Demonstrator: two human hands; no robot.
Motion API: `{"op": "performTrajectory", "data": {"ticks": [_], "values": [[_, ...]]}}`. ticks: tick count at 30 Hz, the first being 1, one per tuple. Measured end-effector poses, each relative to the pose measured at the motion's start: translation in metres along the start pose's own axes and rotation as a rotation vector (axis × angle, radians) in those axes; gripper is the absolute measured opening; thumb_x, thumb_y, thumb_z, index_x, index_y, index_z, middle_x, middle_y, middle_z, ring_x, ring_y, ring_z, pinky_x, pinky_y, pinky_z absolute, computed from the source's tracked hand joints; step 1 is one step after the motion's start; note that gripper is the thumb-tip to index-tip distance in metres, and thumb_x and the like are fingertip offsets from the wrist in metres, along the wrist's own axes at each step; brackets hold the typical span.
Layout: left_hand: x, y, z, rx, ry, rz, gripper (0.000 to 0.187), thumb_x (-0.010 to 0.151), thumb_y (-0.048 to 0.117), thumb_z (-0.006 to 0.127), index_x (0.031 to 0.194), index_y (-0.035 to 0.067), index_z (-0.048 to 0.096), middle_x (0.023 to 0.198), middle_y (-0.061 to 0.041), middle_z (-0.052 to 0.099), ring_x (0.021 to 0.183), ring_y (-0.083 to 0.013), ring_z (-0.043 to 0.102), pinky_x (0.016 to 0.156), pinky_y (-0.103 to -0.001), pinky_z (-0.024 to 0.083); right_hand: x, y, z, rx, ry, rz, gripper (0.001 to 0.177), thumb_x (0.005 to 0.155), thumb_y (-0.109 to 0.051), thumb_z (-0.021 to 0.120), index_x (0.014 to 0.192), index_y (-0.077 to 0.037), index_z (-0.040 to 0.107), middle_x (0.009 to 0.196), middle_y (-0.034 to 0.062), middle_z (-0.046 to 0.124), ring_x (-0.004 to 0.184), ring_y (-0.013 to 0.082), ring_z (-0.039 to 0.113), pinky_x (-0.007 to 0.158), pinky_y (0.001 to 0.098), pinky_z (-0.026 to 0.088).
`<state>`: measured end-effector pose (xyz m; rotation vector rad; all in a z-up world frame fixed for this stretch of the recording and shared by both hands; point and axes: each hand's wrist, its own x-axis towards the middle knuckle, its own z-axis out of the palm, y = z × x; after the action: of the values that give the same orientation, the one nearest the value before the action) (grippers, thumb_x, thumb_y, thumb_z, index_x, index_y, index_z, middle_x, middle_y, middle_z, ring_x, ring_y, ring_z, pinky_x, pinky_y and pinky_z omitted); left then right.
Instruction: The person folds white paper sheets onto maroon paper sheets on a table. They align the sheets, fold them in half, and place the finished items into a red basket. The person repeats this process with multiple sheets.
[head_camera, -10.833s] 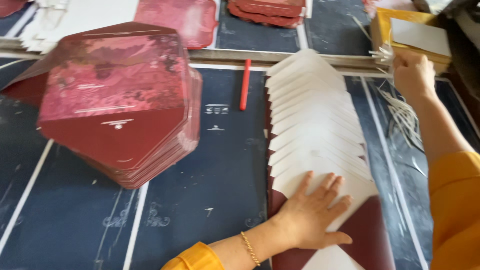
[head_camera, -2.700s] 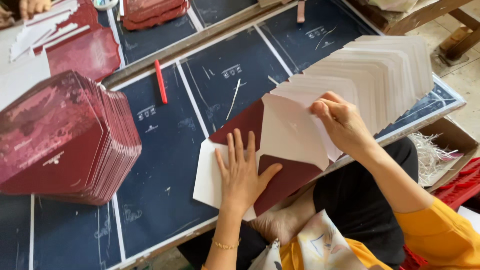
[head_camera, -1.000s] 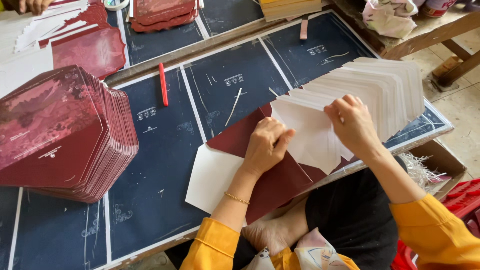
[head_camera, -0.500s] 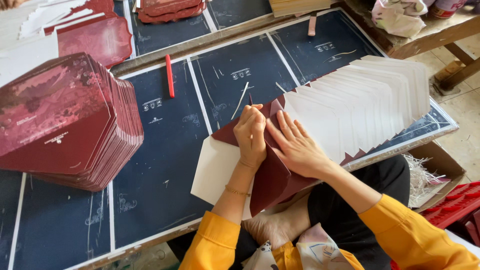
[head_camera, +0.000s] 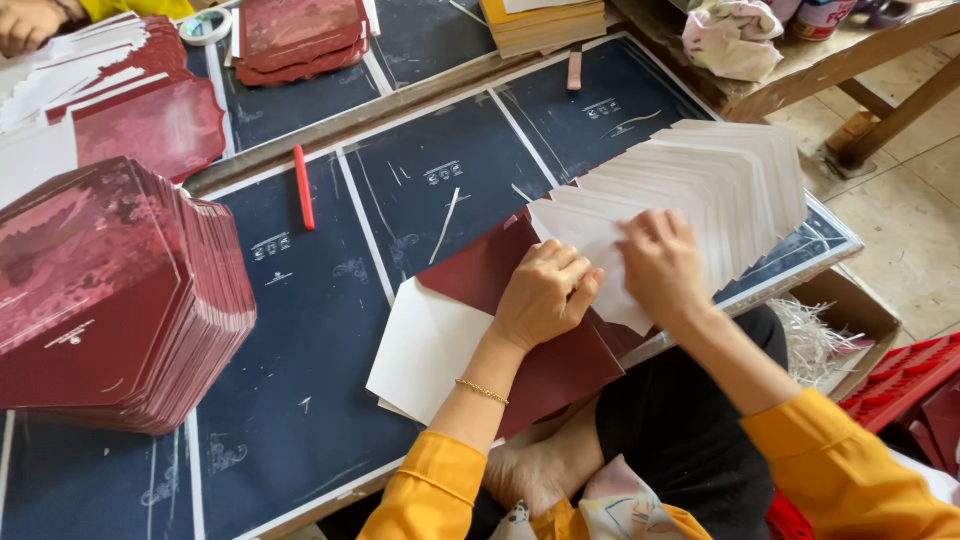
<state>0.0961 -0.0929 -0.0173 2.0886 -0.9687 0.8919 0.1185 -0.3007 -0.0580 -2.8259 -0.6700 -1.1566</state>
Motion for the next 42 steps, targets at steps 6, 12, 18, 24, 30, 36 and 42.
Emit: {"op": "performTrajectory", "data": {"ticks": [6,12,18,24,30,36,42], "values": [[0.003,0.002,0.005,0.004,-0.011,0.007,0.024,0.087,0.023,0.059,0.067,0.011,0.053,0.075,-0.006,0.051,0.080,-0.0239,0.056,0.075,-0.035,0.047,0.004,0.037,-0.005,0.360,-0.340,0.462,0.020,0.100,-0.034,0.066,0.084,-0.022,0.068,0.083,-0.0006,0.049,0.088,0.0209,0.051,0.076,0.0337,0.043],[-0.013,-0.017,0.004,-0.253,0.194,-0.131,0.034,0.097,0.019,0.047,0.063,0.015,0.044,0.060,0.001,0.039,0.064,-0.0208,0.052,0.086,-0.034,0.050,0.035,0.028,-0.016,0.480,-0.394,0.630,0.038,0.108,-0.036,0.055,0.083,-0.012,0.070,0.084,0.0085,0.055,0.081,0.0317,0.055,0.075,0.0426,0.048],[-0.017,-0.022,0.005,-0.282,0.288,-0.126,0.035,0.098,0.017,0.043,0.063,0.015,0.045,0.057,0.003,0.039,0.061,-0.0169,0.050,0.090,-0.034,0.050,0.059,0.003,-0.035,0.642,-0.366,0.634,0.025,0.108,-0.033,0.053,0.098,-0.018,0.070,0.087,0.0096,0.053,0.084,0.0318,0.055,0.080,0.0448,0.048],[-0.016,-0.022,0.007,-0.288,0.299,-0.099,0.032,0.098,0.014,0.044,0.065,0.013,0.046,0.059,0.000,0.037,0.062,-0.0187,0.051,0.088,-0.036,0.051,0.058,0.028,-0.016,0.575,-0.376,0.556,0.047,0.108,-0.043,0.055,0.080,-0.005,0.060,0.091,0.0148,0.058,0.090,0.0389,0.055,0.081,0.0503,0.048],[-0.012,-0.017,0.004,-0.290,0.320,-0.119,0.035,0.099,0.015,0.042,0.064,0.014,0.045,0.058,0.002,0.037,0.061,-0.0171,0.049,0.088,-0.035,0.051,0.092,-0.038,-0.087,1.473,-0.496,0.833,0.052,0.099,-0.042,0.046,0.138,-0.010,0.058,0.131,0.0079,0.061,0.110,0.0152,0.056,0.096,0.0378,0.050],[-0.006,-0.019,-0.016,-0.363,0.427,-0.141,0.035,0.100,0.017,0.041,0.067,0.009,0.047,0.062,-0.003,0.037,0.066,-0.0229,0.050,0.086,-0.036,0.052,0.055,-0.073,-0.044,1.189,-0.642,0.233,0.058,0.106,-0.032,0.031,0.159,-0.011,0.019,0.164,0.0212,0.009,0.148,0.0404,0.003,0.119,0.0545,0.005],[0.015,0.004,-0.043,-0.310,0.393,-0.060,0.035,0.097,0.019,0.043,0.065,0.009,0.052,0.065,-0.001,0.044,0.069,-0.0204,0.052,0.085,-0.034,0.051,0.037,-0.108,-0.043,0.417,-0.573,-0.117,0.060,0.100,-0.035,0.039,0.151,-0.003,0.037,0.160,0.0243,0.026,0.153,0.0383,0.005,0.121,0.0508,0.009]]}}
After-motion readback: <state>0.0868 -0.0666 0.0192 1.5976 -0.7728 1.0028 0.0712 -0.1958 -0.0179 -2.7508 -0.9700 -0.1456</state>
